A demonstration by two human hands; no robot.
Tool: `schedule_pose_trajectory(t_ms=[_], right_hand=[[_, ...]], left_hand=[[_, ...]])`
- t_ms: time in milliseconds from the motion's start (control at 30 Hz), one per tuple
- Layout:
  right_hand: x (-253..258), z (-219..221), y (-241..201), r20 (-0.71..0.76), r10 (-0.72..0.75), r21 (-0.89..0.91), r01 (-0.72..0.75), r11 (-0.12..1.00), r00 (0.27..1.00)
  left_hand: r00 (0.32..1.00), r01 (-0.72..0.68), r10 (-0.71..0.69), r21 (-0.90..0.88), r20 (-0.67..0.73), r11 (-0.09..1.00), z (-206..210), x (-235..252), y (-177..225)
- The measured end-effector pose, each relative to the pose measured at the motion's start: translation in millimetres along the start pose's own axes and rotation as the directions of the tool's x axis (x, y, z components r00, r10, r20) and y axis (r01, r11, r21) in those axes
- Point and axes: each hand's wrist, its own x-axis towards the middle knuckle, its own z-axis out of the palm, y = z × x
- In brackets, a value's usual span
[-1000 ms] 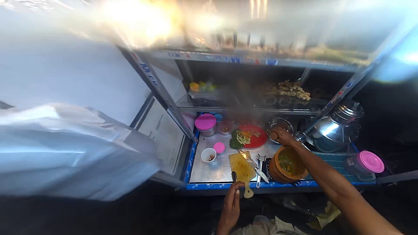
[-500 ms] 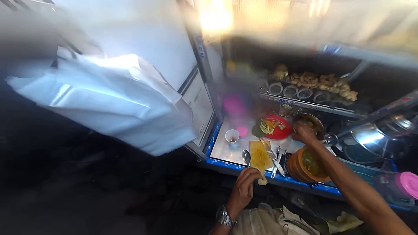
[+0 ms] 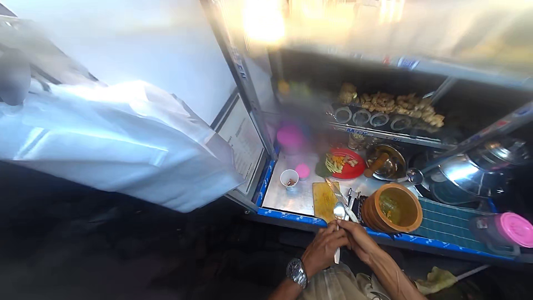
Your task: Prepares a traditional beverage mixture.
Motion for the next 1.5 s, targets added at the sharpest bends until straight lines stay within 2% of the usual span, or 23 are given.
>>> schedule_pose_trajectory(t_ms=[67,133,200,267,333,400,433,467,500,533,567,633,667,767,900,933,1067,1133,1167,1233,1333,1400,1500], right_hand=[[-10.0,-1.5,-1.4,-0.11,-0.082,0.025,0.085,0.996,0.991],[-19.8,-11.0,-13.5,-0.253,-0.227,0.01,0.237,0.971,0.94],[-31.2,-38.3,-27.0,-0.381,-0.383,-0.107,0.371,0.922,0.842],[-36.0,-78.1,-39.4,-0.515,-0.548,-0.334,0.434,0.837,0.659],[-40.7,-124.3,-45.8,-0.598,-0.642,-0.569,0.311,0.762,0.48],[-42.1,-160.4,-44.0,-0.659,-0.638,-0.654,0.118,0.748,0.398],[-40.5,-173.1,-40.5,-0.691,-0.611,-0.651,0.035,0.758,0.386],[-38.4,-181.2,-37.3,-0.72,-0.571,-0.627,-0.017,0.779,0.394],[-35.1,-185.5,-33.8,-0.74,-0.531,-0.598,-0.043,0.801,0.413],[-30.8,-186.4,-29.1,-0.749,-0.496,-0.571,-0.046,0.82,0.44],[-25.5,-184.1,-25.7,-0.749,-0.469,-0.547,-0.037,0.837,0.468],[-14.3,-177.6,-20.6,-0.747,-0.445,-0.508,0.008,0.862,0.493],[-10.7,-175.2,-18.8,-0.754,-0.441,-0.494,0.022,0.869,0.487],[-9.1,-175.2,-17.3,-0.762,-0.431,-0.478,0.028,0.878,0.484],[-11.3,-177.4,-20.0,-0.75,-0.421,-0.505,-0.03,0.863,0.51],[-11.0,-177.6,-20.0,-0.752,-0.421,-0.506,-0.036,0.862,0.507],[-8.8,-175.9,-20.4,-0.765,-0.42,-0.498,-0.035,0.867,0.488],[-7.4,-174.1,-18.8,-0.776,-0.417,-0.486,-0.028,0.873,0.474],[-6.5,-173.8,-18.2,-0.781,-0.416,-0.48,-0.022,0.877,0.467],[-5.0,-172.3,-17.6,-0.79,-0.413,-0.467,-0.009,0.884,0.453],[-3.6,-169.5,-19.3,-0.806,-0.399,-0.45,-0.014,0.893,0.438],[-3.1,-170.2,-20.1,-0.809,-0.402,-0.455,-0.025,0.89,0.43],[-2.5,-169.7,-21.0,-0.811,-0.398,-0.456,-0.038,0.889,0.428]], left_hand=[[0.996,-0.073,0.073,0.005,-0.045,0.997,4.8,-0.1,0.5],[0.989,-0.091,0.093,0.022,-0.112,0.996,0.5,0.9,-2.8],[0.975,0.03,-0.014,0.071,-0.222,0.997,-12.3,0.0,-13.5],[0.901,0.279,-0.23,0.085,-0.367,0.957,-35.2,3.1,-41.4],[0.759,0.503,-0.414,0.048,-0.502,0.863,-59.5,9.8,-79.6],[0.641,0.563,-0.413,0.031,-0.647,0.826,-68.4,18.3,-109.1],[0.628,0.568,-0.416,0.023,-0.658,0.822,-64.4,23.0,-114.3],[0.647,0.586,-0.471,-0.006,-0.6,0.81,-56.0,27.5,-113.8],[0.666,0.629,-0.571,-0.052,-0.48,0.776,-44.6,31.5,-112.5],[0.654,0.694,-0.683,-0.101,-0.325,0.713,-31.0,34.3,-113.7],[0.611,0.758,-0.768,-0.138,-0.194,0.638,-16.4,36.5,-119.3],[0.52,0.835,-0.851,-0.167,-0.074,0.524,9.7,41.3,-135.1],[0.514,0.838,-0.855,-0.176,-0.068,0.517,21.2,43.4,-141.9],[0.583,0.771,-0.804,-0.235,-0.114,0.592,45.6,49.0,-149.1],[0.669,0.709,-0.738,-0.222,-0.089,0.67,50.9,62.5,-154.1],[0.673,0.71,-0.735,-0.211,-0.08,0.672,51.5,66.4,-154.2],[0.63,0.734,-0.764,-0.215,-0.138,0.644,54.2,68.5,-150.9],[0.605,0.745,-0.761,-0.172,-0.234,0.645,57.4,65.2,-134.0],[0.614,0.746,-0.755,-0.144,-0.23,0.65,58.6,66.6,-120.2],[0.646,0.751,-0.759,-0.109,-0.082,0.651,64.1,76.6,-91.1],[0.584,0.811,-0.8,-0.068,0.135,0.581,79.9,104.7,-59.9],[0.54,0.838,-0.826,-0.016,0.159,0.545,95.4,121.7,-49.7],[0.521,0.837,-0.835,0.084,0.178,0.54,105.5,138.6,-45.9]])
